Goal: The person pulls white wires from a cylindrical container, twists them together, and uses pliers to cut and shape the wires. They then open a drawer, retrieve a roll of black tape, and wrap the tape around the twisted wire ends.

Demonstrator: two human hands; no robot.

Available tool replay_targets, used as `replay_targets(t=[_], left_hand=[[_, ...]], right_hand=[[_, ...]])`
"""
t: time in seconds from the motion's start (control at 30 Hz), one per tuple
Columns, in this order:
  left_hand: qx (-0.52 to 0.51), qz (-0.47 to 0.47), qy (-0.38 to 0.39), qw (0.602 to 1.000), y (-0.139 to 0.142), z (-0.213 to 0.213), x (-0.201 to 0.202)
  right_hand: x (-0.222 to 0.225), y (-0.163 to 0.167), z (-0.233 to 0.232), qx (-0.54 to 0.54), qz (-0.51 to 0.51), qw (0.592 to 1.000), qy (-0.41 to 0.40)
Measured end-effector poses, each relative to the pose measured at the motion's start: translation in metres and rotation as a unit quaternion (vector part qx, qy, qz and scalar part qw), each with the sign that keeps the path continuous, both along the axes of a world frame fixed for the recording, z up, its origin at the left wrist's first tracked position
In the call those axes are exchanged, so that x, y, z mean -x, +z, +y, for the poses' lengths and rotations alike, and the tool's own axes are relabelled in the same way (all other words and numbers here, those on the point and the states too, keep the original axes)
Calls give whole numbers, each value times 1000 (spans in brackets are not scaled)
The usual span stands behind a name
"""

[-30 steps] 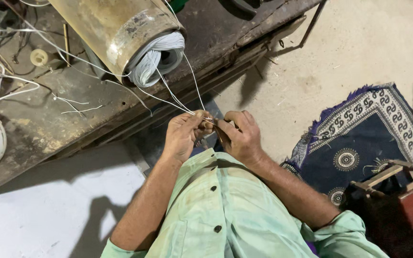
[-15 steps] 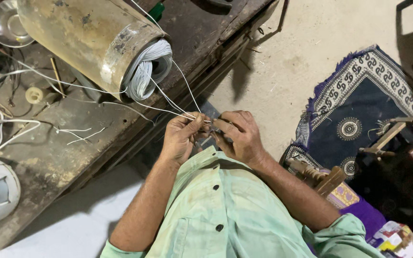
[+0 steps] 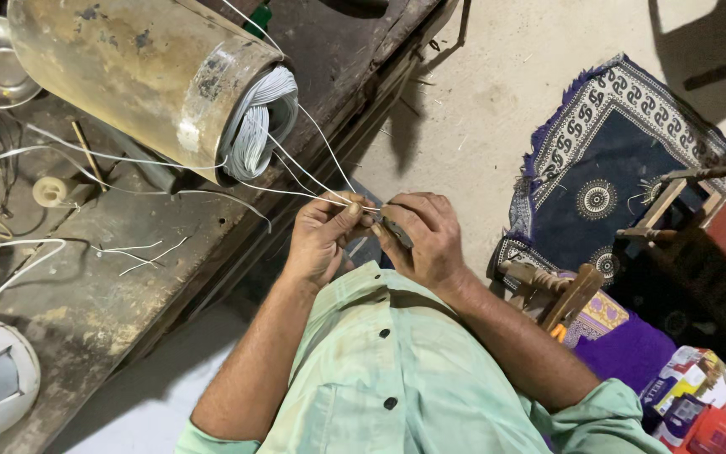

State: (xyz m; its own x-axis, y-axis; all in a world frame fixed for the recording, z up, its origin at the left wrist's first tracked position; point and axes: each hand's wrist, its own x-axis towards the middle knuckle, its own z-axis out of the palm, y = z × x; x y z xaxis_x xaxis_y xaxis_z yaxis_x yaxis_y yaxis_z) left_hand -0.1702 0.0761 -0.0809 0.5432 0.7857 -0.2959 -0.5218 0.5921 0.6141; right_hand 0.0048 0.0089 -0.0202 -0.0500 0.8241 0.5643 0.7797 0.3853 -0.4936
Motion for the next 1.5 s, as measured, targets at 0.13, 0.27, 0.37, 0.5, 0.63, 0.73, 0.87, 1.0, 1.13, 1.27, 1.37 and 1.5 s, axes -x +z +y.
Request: replay_targets(t=[0.13, 0.27, 0.37, 0.5, 0.63, 0.73, 0.87, 1.0, 1.13, 1.27, 1.37, 1.5], left_hand=[[-3, -2, -12, 1000, -5, 2, -4], [-7, 14, -18, 1000, -12, 4, -7], [-7, 17, -21, 1000, -16, 5, -9], [-10, 23, -15, 1000, -18, 5, -11], [-21, 28, -8, 999, -19, 5, -14], [-22, 36, -10, 999, -20, 6, -16], [-26, 48, -5, 998, -20, 6, -18], [-27, 57, -1, 998, -17, 5, -19], [-25, 47, 4, 999, -17, 4, -20], [-16, 70, 7, 997, -13, 2, -17], [-28, 199, 24, 979, 1, -1, -10], [-319, 520, 99, 786, 42, -15, 10]], right_hand=[[7, 0, -4, 5, 25, 999, -32], [9, -4, -5, -6, 58, 997, -49], [6, -6, -6, -6, 64, 996, -58], [1, -9, -6, -7, 66, 996, -63], [-5, -12, -6, -1, 70, 995, -69], [-9, -16, -5, 2, 71, 995, -65], [-15, -22, -2, 12, 76, 995, -60], [-18, -27, 1, 2, 70, 996, -45], [-19, -28, 2, -3, 78, 996, -37], [-18, -27, 5, -7, 76, 997, -21], [-19, -26, 6, -5, 83, 996, -20], [-20, -25, 6, -8, 86, 996, -19]])
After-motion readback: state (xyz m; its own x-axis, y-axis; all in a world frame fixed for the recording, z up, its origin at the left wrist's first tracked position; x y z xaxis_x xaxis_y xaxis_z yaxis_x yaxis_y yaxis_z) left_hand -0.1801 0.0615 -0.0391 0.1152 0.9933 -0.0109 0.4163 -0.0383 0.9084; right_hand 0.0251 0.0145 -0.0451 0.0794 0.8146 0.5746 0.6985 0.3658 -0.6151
